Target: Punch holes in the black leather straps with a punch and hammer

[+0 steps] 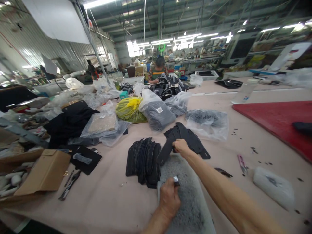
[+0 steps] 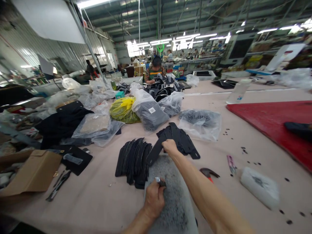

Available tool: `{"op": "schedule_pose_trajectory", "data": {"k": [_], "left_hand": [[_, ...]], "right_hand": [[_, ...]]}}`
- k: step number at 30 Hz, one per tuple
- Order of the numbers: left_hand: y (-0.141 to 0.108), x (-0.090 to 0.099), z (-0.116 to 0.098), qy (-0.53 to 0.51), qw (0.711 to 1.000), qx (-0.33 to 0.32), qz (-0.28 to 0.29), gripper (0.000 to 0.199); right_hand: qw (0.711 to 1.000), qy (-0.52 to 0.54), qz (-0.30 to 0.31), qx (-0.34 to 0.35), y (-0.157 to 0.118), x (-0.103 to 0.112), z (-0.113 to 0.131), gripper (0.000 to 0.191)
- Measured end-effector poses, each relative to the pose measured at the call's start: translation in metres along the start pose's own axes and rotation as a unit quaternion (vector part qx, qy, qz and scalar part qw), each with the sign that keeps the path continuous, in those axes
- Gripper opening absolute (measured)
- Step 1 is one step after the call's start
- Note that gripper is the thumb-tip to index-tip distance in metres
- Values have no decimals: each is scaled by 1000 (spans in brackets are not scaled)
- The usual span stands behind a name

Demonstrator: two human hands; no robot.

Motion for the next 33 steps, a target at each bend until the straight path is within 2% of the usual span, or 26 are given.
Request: {"op": "schedule_pose_trajectory", "data": {"k": [3,6,9,11,14,17,19,22,26,29,33], "left_hand": [[0,-1,2,5,1000,4,17,20],[1,-3,5,11,1000,4,25,20],[3,-3,6,4,1000,2,23,22],[5,-1,5,-1,1000,12,17,22],[8,3,4,-15,999,39,16,22],[9,5,1,-28,998,49,23,22],[9,6,0,-27,998,47,28,22],[9,8,-1,-29,998,43,28,21],[13,14,-5,-31,997,61,33,21],[24,19,-11,-47,996,64,45,21],[45,13,-24,-89,992,49,81,20]], "right_hand": [[999,48,0,-26,-3,48,-8,29],[997,76,-13,-30,-18,96,-22,18],[997,70,-12,-22,-48,121,-42,14],[999,48,6,-19,-74,116,-60,14],[1000,-3,30,-7,-111,85,-85,15],[998,-66,15,13,-138,53,-98,9],[995,-102,-8,17,-151,41,-100,5],[983,-175,-37,37,-169,39,-98,14],[948,-265,-44,169,-199,44,-97,21],[938,-251,-34,237,-222,45,-105,30],[938,-237,-30,252,-235,42,-119,39]]}}
Point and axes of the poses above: each hand's wrist, its own y-axis towards the middle knuckle, its own x-axis out of the back of the hand, z = x × y, the point moved 3 cm from there along y, towards the middle knuckle, and after that the axes turned 14 degrees about y, right-handed, at the moved point
